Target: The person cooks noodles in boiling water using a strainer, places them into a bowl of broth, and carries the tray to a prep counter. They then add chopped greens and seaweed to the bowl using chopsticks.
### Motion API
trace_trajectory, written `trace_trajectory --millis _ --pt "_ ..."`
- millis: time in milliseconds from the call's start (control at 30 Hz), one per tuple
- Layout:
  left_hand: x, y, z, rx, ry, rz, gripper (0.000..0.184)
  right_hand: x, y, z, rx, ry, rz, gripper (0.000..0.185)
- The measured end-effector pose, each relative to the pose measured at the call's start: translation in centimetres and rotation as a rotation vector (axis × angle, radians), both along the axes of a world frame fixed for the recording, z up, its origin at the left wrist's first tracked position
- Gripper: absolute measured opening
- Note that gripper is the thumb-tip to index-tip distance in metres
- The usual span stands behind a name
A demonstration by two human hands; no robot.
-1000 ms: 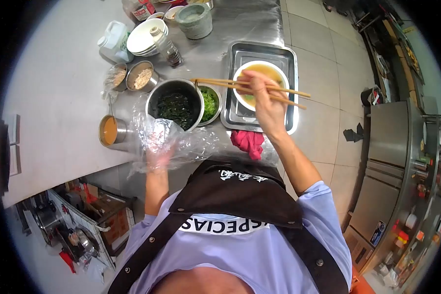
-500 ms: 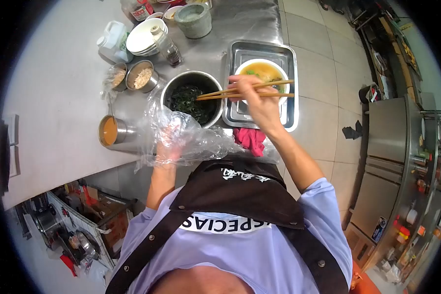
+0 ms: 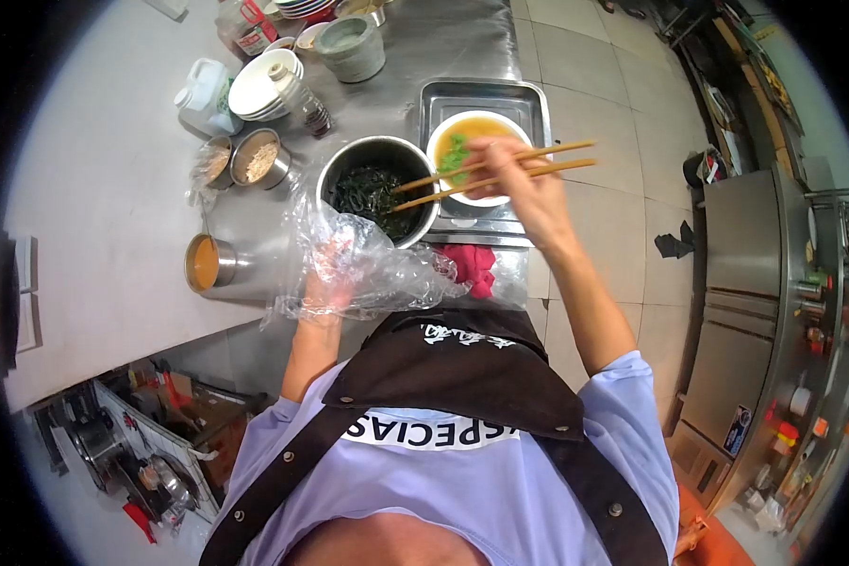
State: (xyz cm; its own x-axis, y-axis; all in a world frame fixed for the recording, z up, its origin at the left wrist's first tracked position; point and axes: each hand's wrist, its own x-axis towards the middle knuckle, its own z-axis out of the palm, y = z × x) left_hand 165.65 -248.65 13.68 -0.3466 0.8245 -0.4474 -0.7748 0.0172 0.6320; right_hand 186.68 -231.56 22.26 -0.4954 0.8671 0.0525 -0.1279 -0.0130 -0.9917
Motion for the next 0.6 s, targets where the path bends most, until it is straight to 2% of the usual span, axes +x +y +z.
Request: trace_trajectory --millis 133,233,433,533,600 --pt "1.3 0.8 1.3 -0.018 -0.013 0.024 0.046 0.8 0.2 -1.2 -0.095 0.128 -0.124 0.035" --pt "2.5 1.2 2.3 -0.039 0.078 0.050 0.025 2.9 1.7 -1.4 -0.250 0.229 -0.154 0.033" --pt "3.7 1.8 1.6 -0.062 0.060 0.048 0.021 6.4 4.5 -0.5 -0.379 0.428 -0.159 0.033" --pt "2.3 1.4 -1.2 -0.051 -0.052 0.017 0.054 8.1 5.9 1.6 -0.230 0.462 -0.201 0.033" --pt "2.1 0.7 -1.5 -0.025 -0.022 0.000 0.051 8.9 6.2 2.5 -0.102 0.370 -0.297 0.033"
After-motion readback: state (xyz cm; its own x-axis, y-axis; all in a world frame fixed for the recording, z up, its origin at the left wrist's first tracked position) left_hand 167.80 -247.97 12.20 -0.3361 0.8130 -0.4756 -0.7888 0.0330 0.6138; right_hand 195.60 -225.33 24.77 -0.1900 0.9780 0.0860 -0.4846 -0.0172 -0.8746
